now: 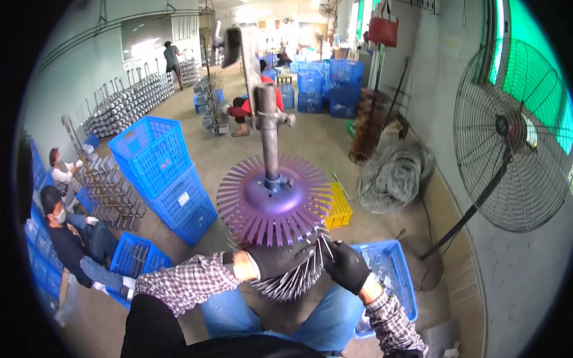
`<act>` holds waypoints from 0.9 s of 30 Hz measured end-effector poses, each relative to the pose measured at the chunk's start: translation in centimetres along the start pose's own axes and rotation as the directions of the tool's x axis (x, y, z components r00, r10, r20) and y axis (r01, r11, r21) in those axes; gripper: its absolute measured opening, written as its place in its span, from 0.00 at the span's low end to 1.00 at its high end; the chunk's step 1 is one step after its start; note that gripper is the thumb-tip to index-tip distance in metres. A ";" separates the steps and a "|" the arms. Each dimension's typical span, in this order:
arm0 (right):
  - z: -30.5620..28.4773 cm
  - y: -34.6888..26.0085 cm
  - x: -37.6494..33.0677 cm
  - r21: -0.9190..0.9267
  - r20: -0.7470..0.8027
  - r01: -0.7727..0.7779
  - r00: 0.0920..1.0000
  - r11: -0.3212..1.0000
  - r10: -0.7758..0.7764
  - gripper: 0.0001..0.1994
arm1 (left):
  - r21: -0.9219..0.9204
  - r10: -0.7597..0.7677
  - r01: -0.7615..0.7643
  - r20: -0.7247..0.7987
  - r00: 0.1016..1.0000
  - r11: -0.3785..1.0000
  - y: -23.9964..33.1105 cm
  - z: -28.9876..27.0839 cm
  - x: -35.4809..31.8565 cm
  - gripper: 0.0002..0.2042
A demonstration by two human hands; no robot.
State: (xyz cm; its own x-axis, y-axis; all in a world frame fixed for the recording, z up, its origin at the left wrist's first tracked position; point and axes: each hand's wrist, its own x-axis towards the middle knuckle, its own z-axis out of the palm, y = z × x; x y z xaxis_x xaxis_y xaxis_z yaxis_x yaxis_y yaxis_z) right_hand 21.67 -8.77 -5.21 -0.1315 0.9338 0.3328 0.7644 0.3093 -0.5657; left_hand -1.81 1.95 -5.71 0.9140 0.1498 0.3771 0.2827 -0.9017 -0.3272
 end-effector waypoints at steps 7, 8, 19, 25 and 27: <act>0.3 0.3 0.8 -0.023 0.003 0.039 0.999 0.999 -0.039 0.19 | -0.440 -0.287 0.162 -0.234 0.929 0.883 -0.2 0.2 0.6 0.19; 0.4 0.7 0.6 -0.026 0.000 0.038 0.999 0.999 -0.038 0.20 | -0.433 -0.284 0.153 -0.256 0.924 0.888 -0.1 0.1 0.6 0.19; -2.1 6.4 -1.2 0.209 0.058 0.021 0.998 0.978 -0.034 0.24 | -0.543 -0.280 0.353 0.215 0.936 0.762 -0.8 -2.9 1.2 0.20; -11.5 2.8 -8.4 0.263 -0.435 -0.181 0.855 0.948 0.284 0.26 | -0.504 -0.200 0.279 0.206 0.958 0.817 -1.6 -3.2 2.7 0.20; -12.1 0.2 -8.0 0.231 -0.598 0.034 0.793 0.972 0.115 0.27 | -0.421 -0.153 0.210 0.165 0.974 0.882 -1.7 -3.0 3.0 0.20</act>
State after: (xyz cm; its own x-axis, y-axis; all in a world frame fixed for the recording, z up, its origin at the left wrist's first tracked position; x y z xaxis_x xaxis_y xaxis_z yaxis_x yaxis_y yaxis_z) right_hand 30.51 -18.33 1.21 0.3611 0.6682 0.6505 0.5927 0.3741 -0.7133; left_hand -0.47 2.67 -1.42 0.8953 0.3508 0.2746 0.3188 -0.9350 0.1553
